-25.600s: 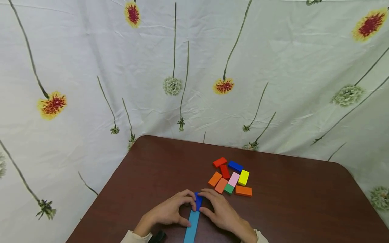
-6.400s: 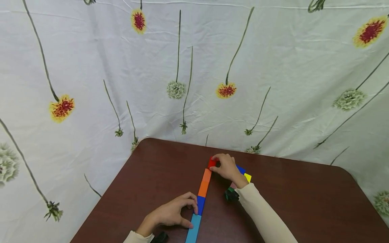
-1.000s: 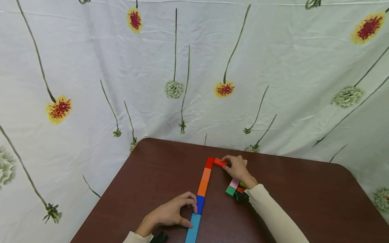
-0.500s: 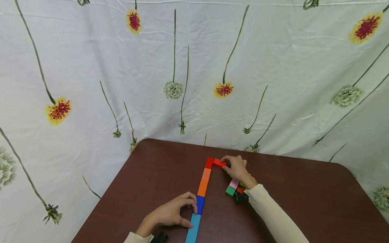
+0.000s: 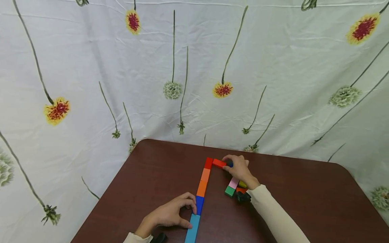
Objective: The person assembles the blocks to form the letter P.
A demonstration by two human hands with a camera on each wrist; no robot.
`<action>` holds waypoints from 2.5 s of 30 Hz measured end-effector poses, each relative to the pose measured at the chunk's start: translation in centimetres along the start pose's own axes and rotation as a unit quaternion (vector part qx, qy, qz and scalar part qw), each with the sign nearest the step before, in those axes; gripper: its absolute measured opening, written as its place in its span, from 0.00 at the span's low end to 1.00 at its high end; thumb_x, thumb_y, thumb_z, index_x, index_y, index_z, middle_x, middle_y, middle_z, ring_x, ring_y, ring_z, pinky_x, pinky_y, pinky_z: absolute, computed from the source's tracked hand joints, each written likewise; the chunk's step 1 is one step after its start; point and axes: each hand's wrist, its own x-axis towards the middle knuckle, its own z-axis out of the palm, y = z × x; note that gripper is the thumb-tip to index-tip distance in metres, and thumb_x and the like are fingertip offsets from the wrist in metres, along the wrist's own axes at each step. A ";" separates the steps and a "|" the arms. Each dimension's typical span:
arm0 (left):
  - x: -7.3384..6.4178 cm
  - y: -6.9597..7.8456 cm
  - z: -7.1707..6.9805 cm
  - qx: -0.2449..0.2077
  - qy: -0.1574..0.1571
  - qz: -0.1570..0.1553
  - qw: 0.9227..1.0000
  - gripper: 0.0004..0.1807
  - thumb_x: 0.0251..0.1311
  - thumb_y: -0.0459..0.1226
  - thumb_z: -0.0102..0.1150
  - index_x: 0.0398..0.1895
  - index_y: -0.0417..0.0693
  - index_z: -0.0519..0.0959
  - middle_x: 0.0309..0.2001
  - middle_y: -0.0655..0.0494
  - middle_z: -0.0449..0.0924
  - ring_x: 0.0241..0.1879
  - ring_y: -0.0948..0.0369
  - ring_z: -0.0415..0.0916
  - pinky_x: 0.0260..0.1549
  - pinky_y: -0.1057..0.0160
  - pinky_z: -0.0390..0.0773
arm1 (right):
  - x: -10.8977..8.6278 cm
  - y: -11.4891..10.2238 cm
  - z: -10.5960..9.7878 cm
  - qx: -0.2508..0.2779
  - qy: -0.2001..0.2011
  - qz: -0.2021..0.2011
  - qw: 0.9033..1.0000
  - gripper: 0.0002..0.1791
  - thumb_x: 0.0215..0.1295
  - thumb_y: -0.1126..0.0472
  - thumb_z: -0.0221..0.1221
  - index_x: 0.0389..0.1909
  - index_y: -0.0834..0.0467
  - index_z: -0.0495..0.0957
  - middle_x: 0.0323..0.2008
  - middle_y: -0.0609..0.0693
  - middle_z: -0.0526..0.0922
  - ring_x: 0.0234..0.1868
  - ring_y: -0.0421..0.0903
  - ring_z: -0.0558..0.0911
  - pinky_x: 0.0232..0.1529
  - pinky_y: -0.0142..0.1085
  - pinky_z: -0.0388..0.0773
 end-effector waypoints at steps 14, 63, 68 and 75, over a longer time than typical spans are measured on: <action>-0.4 -0.2 0.0 -0.001 0.001 0.002 1.000 0.13 0.53 0.42 0.76 0.39 0.56 0.81 0.54 0.58 0.71 0.52 0.63 0.67 0.55 0.66 0.68 | -1.6 3.0 -2.0 0.026 0.003 0.016 1.000 0.12 0.63 0.58 0.68 0.47 0.53 0.85 0.53 0.59 0.83 0.54 0.66 0.72 0.42 0.53 0.55; -0.1 0.0 0.0 -0.009 -0.006 -0.002 1.000 0.13 0.54 0.42 0.75 0.39 0.55 0.81 0.53 0.60 0.70 0.52 0.63 0.68 0.55 0.65 0.69 | -0.6 1.1 -1.6 -0.074 -0.046 -0.013 0.996 0.21 0.57 0.47 0.72 0.48 0.52 0.83 0.41 0.49 0.87 0.45 0.52 0.78 0.43 0.52 0.59; -0.1 -0.1 0.0 -0.012 -0.008 -0.004 1.000 0.13 0.54 0.42 0.75 0.39 0.56 0.81 0.54 0.59 0.70 0.52 0.63 0.67 0.55 0.65 0.69 | -0.2 0.6 -1.1 -0.088 -0.039 0.005 0.995 0.19 0.57 0.45 0.72 0.45 0.51 0.84 0.37 0.45 0.87 0.44 0.50 0.77 0.43 0.49 0.57; -0.1 -0.1 0.0 -0.014 -0.007 -0.005 1.000 0.13 0.53 0.43 0.75 0.39 0.57 0.82 0.53 0.59 0.70 0.52 0.63 0.67 0.54 0.65 0.69 | 0.0 0.1 -0.9 -0.106 -0.029 0.010 0.994 0.18 0.57 0.46 0.72 0.43 0.51 0.85 0.36 0.45 0.87 0.43 0.50 0.75 0.42 0.48 0.57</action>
